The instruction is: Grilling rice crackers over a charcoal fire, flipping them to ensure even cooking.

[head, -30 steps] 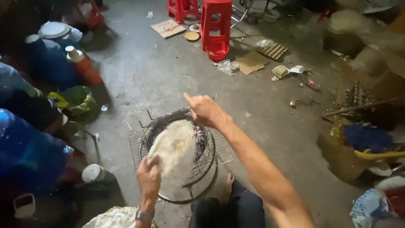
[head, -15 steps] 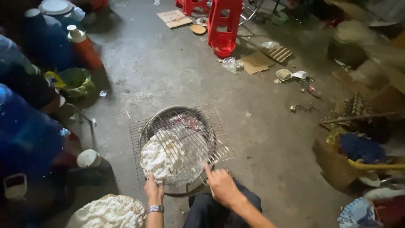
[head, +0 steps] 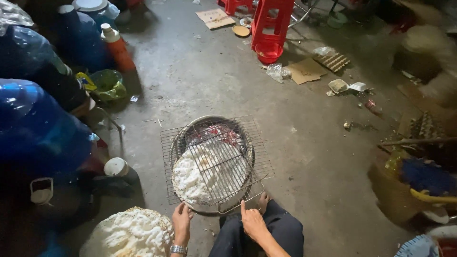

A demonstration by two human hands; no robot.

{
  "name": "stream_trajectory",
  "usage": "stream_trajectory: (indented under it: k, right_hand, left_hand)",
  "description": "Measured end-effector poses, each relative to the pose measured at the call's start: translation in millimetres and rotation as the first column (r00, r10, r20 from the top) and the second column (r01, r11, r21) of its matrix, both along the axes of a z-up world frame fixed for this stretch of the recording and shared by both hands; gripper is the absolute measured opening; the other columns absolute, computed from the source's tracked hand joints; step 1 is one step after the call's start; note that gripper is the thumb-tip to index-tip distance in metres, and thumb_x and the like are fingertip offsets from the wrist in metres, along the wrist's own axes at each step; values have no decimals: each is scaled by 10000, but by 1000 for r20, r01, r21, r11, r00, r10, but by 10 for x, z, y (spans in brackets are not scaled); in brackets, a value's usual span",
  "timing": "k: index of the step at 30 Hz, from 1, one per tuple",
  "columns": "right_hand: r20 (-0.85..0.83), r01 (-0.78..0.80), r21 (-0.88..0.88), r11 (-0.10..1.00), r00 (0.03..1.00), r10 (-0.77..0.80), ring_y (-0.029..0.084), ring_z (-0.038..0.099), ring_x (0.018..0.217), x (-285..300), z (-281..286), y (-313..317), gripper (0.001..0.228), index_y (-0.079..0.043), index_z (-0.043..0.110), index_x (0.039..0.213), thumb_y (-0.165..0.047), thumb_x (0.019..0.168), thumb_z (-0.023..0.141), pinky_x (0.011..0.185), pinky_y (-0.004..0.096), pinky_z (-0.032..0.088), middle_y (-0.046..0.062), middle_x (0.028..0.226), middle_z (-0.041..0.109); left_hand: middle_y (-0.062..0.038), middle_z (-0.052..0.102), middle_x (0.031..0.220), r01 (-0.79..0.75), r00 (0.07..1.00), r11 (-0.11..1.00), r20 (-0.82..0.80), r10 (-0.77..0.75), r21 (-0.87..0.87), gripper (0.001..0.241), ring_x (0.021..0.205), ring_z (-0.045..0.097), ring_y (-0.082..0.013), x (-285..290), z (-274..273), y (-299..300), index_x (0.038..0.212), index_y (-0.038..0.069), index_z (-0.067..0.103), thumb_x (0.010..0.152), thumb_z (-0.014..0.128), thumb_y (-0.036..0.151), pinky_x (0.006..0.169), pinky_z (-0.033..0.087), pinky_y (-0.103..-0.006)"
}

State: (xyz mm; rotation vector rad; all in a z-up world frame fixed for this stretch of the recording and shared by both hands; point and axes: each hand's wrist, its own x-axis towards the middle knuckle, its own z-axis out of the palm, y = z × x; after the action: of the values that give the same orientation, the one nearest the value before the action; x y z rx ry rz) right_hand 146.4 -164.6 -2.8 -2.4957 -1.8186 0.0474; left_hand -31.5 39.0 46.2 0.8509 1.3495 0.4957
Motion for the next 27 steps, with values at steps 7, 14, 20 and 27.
stream_trajectory:
  k: [7,14,20,27]
  right_hand:
    - [38,-16,-8,1000,999,16,268,544,616,31,-192,0,637,187,338,1349,-69,788,496,695,348,433,136,683,597]
    - [7,2,-55,999,1000,-1,274,552,634,8,-147,6,657,187,312,1366,-60,788,503,732,344,426,154,708,614]
    - [-4,-8,-49,999,1000,8,279,553,646,23,-244,-3,661,185,300,1373,-59,794,505,742,350,431,148,713,612]
    - [-33,-1,-81,997,999,-2,277,555,667,28,-164,1,653,177,290,1380,-95,834,521,749,352,425,148,732,610]
  left_hand:
    - [-201,527,1322,396,866,772,-482,-133,498,441,1193,526,-332,-168,-415,-160,1282,7,532,879,554,186,980,463,-443]
    - [-203,-145,1563,647,756,141,-654,2,749,1019,1438,-78,-341,-96,-391,-209,1495,111,-50,720,609,163,1175,-17,-493]
    - [-255,-172,1549,724,687,74,-727,1,685,1057,1430,-144,-366,43,-370,-136,1476,17,56,613,666,62,1155,-87,-526]
    - [-250,-202,1543,722,692,-25,-722,1,692,1074,1427,-214,-334,138,-419,4,1480,6,-6,533,495,-68,1135,-141,-544]
